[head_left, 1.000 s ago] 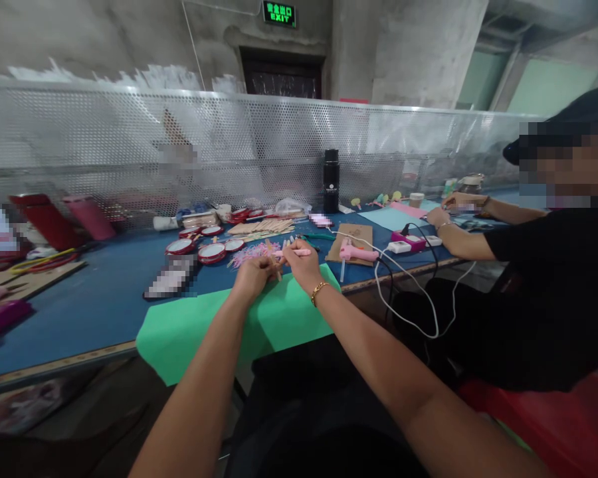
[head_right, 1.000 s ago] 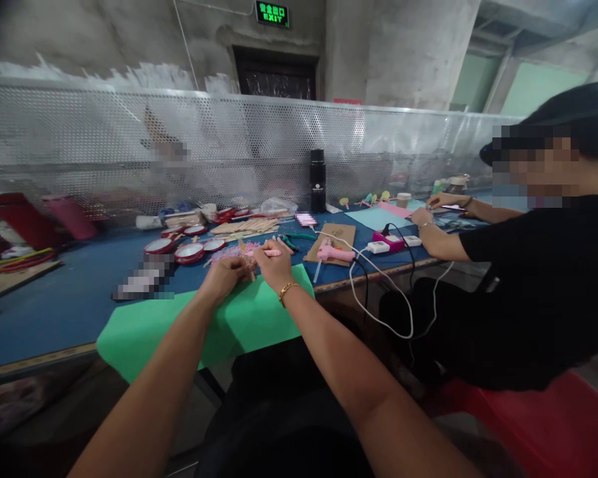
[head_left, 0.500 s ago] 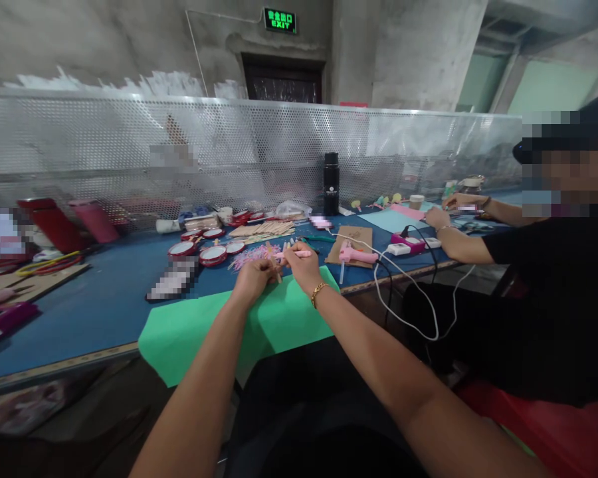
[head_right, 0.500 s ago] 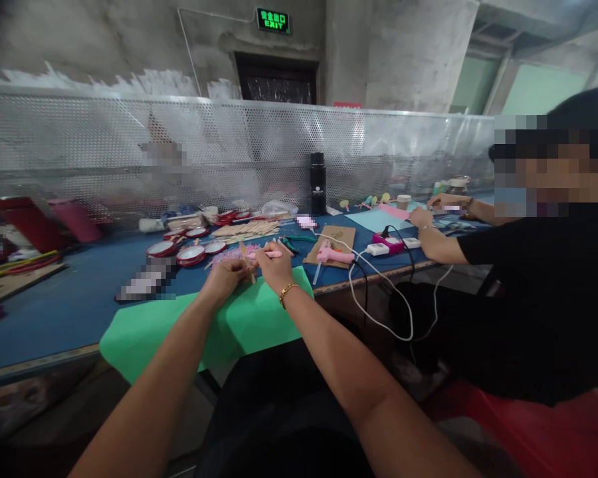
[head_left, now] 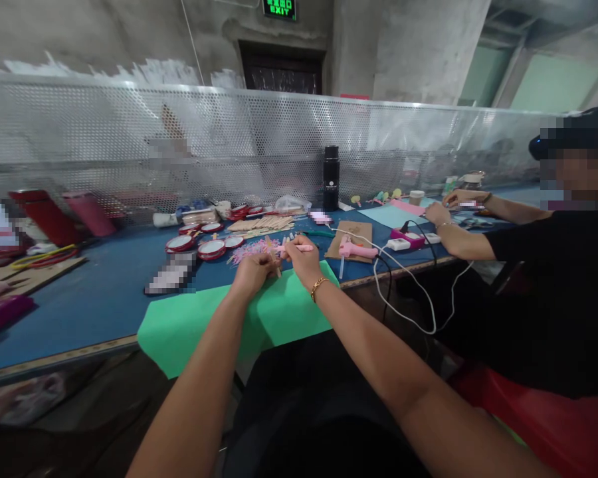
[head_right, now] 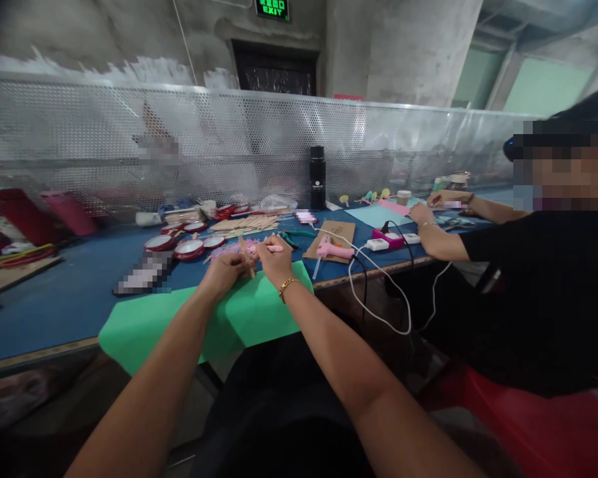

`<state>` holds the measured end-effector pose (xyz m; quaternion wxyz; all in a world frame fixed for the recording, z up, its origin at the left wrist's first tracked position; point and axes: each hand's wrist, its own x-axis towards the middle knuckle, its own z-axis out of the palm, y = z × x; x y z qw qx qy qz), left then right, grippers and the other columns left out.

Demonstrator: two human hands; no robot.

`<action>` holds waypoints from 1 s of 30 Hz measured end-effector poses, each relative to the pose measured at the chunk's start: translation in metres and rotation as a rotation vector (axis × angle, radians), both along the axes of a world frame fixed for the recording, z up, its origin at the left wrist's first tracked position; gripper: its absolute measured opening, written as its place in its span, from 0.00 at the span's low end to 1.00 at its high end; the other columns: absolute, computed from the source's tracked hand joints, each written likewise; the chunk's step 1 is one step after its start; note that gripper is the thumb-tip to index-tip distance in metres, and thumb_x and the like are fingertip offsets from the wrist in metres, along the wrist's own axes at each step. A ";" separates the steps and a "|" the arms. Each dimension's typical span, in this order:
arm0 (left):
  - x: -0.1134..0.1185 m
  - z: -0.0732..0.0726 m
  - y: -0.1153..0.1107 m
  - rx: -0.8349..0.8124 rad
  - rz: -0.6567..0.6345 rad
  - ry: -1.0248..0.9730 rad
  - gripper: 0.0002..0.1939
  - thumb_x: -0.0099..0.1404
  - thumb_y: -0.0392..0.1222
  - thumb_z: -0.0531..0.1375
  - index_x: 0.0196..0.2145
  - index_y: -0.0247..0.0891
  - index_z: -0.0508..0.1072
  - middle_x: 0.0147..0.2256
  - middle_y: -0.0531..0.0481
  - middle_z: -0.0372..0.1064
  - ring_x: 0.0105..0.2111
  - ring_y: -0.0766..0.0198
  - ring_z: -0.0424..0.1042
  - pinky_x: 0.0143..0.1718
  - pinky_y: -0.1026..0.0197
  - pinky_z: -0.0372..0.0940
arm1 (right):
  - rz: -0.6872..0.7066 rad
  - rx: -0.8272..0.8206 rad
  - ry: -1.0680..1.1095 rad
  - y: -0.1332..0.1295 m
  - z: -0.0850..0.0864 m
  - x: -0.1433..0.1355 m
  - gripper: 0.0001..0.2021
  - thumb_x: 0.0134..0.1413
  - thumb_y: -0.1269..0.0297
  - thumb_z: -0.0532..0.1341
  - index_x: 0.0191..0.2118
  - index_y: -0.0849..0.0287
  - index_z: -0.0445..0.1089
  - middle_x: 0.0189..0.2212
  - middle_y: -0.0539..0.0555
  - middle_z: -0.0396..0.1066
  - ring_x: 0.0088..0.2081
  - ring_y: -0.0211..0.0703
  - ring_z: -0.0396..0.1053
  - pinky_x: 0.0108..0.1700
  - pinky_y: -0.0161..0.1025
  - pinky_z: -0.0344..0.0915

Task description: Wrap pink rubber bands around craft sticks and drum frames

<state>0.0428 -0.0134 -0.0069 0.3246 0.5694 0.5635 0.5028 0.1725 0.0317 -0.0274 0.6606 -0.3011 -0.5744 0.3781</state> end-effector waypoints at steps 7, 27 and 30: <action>0.000 -0.002 0.002 -0.012 -0.002 -0.061 0.17 0.41 0.51 0.73 0.20 0.36 0.74 0.17 0.54 0.66 0.19 0.69 0.60 0.22 0.65 0.54 | 0.036 -0.017 0.029 -0.004 0.004 0.000 0.10 0.51 0.60 0.60 0.22 0.55 0.65 0.19 0.46 0.71 0.25 0.38 0.67 0.31 0.34 0.65; -0.002 -0.003 0.003 -0.003 -0.010 -0.049 0.18 0.41 0.52 0.73 0.21 0.36 0.76 0.19 0.51 0.69 0.20 0.67 0.62 0.23 0.64 0.56 | 0.106 -0.069 0.147 -0.008 0.012 0.000 0.06 0.49 0.59 0.62 0.29 0.55 0.69 0.22 0.46 0.71 0.26 0.39 0.70 0.32 0.35 0.68; -0.002 -0.002 0.003 -0.016 -0.008 -0.078 0.19 0.40 0.52 0.74 0.21 0.35 0.75 0.19 0.51 0.69 0.20 0.67 0.63 0.24 0.64 0.58 | 0.094 -0.036 0.090 -0.006 0.010 0.000 0.09 0.49 0.56 0.64 0.32 0.55 0.72 0.25 0.48 0.74 0.29 0.40 0.71 0.34 0.36 0.68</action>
